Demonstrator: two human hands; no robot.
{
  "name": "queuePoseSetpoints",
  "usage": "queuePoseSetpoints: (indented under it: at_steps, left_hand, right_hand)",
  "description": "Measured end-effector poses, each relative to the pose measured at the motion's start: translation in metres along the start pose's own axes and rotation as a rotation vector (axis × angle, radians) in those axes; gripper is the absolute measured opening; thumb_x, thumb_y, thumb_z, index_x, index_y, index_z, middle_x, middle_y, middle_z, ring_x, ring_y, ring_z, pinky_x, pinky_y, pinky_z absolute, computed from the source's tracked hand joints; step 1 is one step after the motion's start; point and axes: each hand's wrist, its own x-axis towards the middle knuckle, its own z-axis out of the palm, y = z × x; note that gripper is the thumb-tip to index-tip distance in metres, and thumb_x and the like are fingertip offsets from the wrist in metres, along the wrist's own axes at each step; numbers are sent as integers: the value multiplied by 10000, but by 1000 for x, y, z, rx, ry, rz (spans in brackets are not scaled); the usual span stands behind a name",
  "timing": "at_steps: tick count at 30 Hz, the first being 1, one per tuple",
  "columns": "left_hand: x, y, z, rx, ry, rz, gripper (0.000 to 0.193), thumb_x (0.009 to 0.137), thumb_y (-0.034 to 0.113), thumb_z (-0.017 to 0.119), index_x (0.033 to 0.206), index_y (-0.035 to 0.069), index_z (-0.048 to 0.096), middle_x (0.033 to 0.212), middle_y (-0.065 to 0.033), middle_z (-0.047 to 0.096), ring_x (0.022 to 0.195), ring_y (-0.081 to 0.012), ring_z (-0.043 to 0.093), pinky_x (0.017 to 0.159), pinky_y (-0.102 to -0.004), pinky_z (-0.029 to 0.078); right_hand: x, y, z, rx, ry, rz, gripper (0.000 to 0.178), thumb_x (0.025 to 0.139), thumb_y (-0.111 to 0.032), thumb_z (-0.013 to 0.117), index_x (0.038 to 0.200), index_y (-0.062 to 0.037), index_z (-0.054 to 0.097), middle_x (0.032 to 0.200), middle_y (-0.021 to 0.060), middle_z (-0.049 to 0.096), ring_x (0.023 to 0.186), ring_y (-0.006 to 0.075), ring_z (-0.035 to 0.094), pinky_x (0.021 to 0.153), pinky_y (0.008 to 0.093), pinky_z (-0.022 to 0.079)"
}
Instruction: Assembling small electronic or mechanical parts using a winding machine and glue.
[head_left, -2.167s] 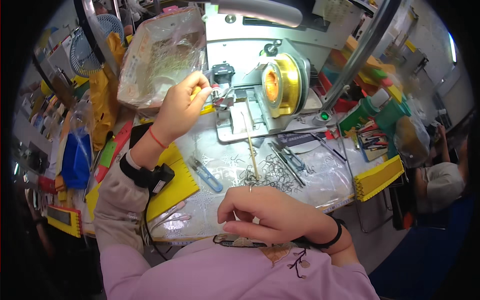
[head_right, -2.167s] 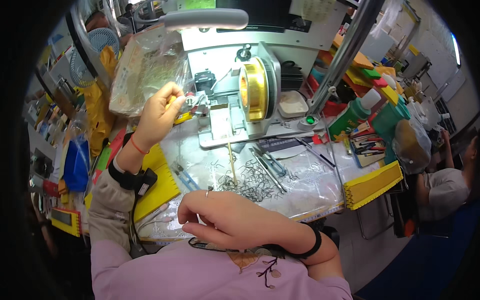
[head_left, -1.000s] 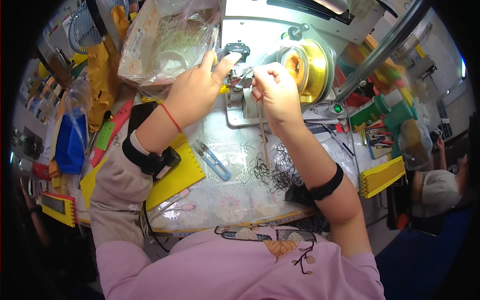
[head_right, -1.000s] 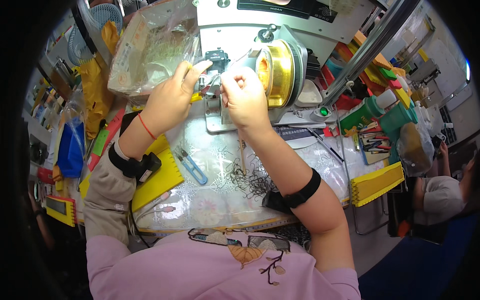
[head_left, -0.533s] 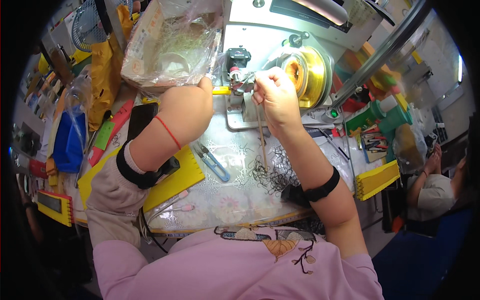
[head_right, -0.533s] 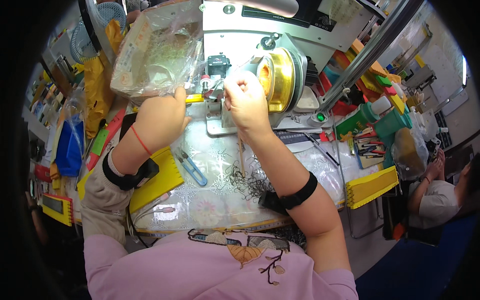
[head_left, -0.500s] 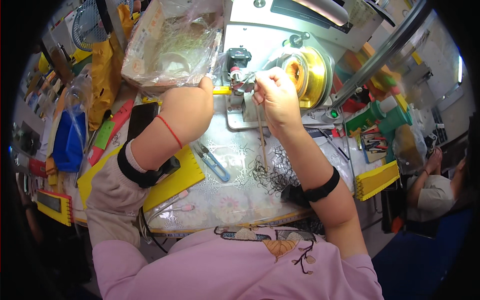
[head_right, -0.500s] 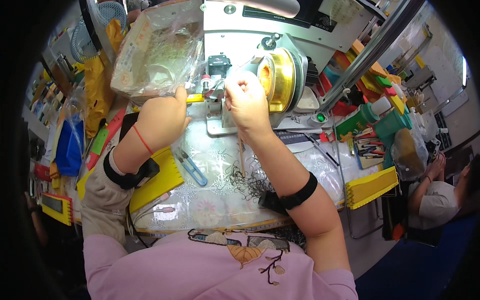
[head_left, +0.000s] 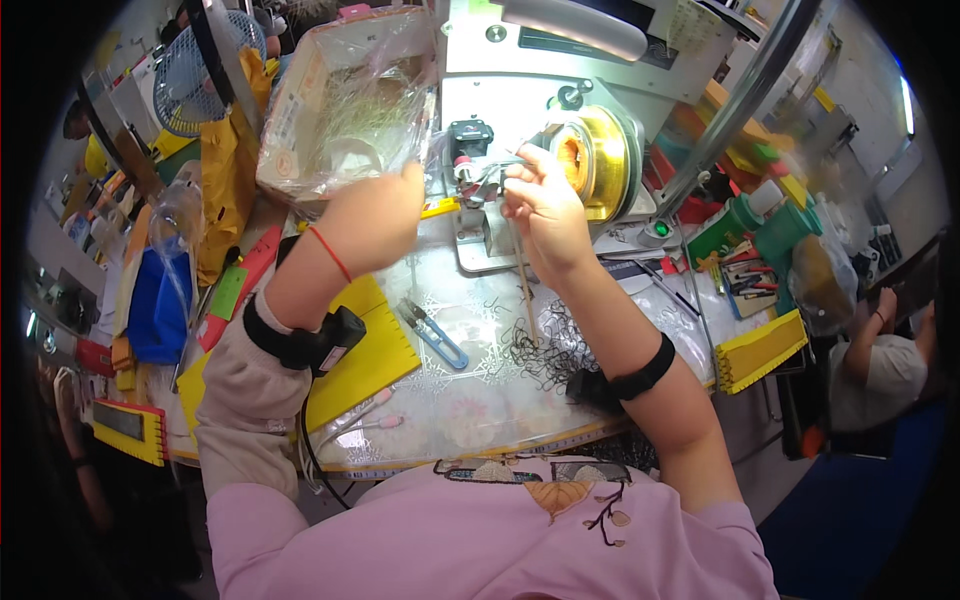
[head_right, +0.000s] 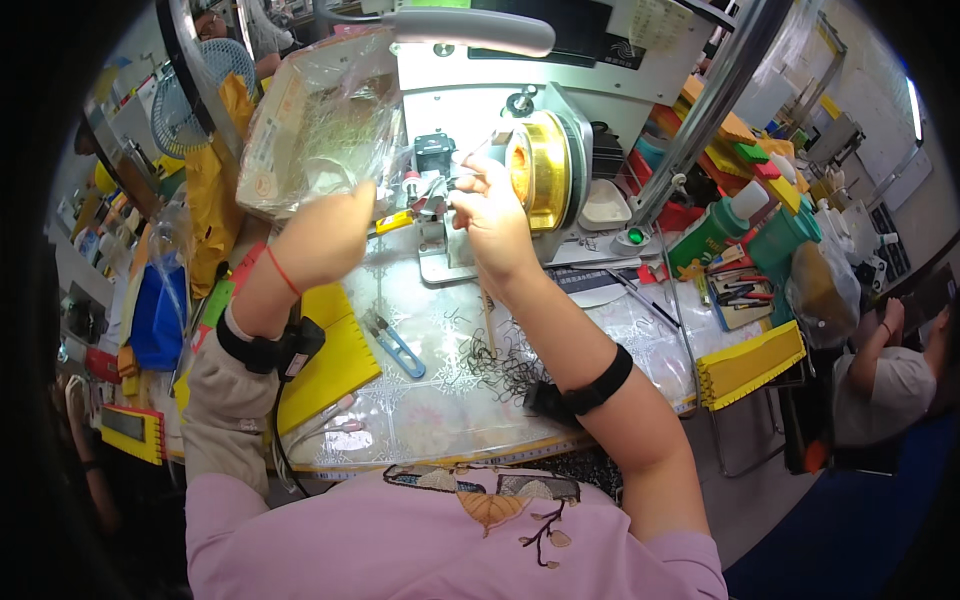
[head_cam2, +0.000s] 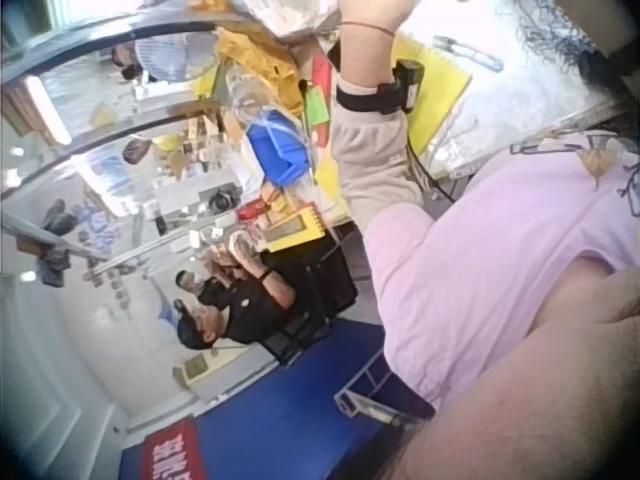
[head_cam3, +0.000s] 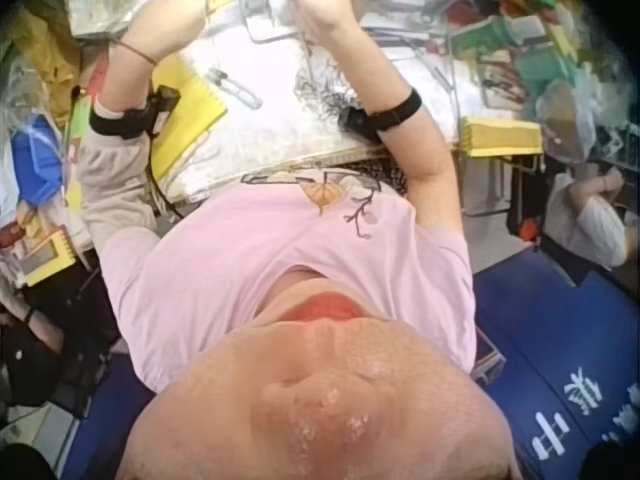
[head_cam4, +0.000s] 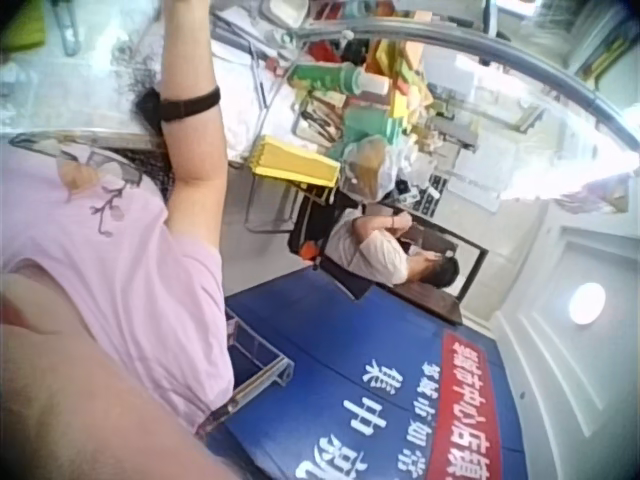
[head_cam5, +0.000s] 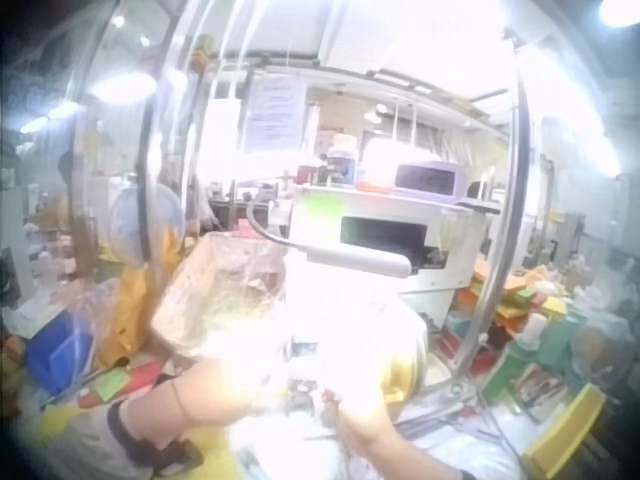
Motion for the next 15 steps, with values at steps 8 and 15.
queuePoseSetpoints:
  at_steps: [8, 15]
  left_hand:
    - [91, 18, -18, -492, 414, 535, 268, 959, 267, 556, 1046, 15, 584, 805, -83, 615, 754, -219, 600, 694, -348, 489]
    - [133, 33, -28, -880, 179, 465, 400, 1006, 361, 468, 1175, 33, 623, 1034, -81, 654, 934, -142, 576, 763, -268, 502]
  right_hand:
    - [9, 9, -12, -38, -122, 30, 171, 939, -62, 549, 1098, -2, 563, 938, 39, 563, 772, 111, 520, 711, 255, 443]
    - [-19, 8, -6, 8, -43, 27, 99, 992, -110, 503, 966, -16, 523, 830, 58, 532, 754, 146, 525, 735, 295, 461]
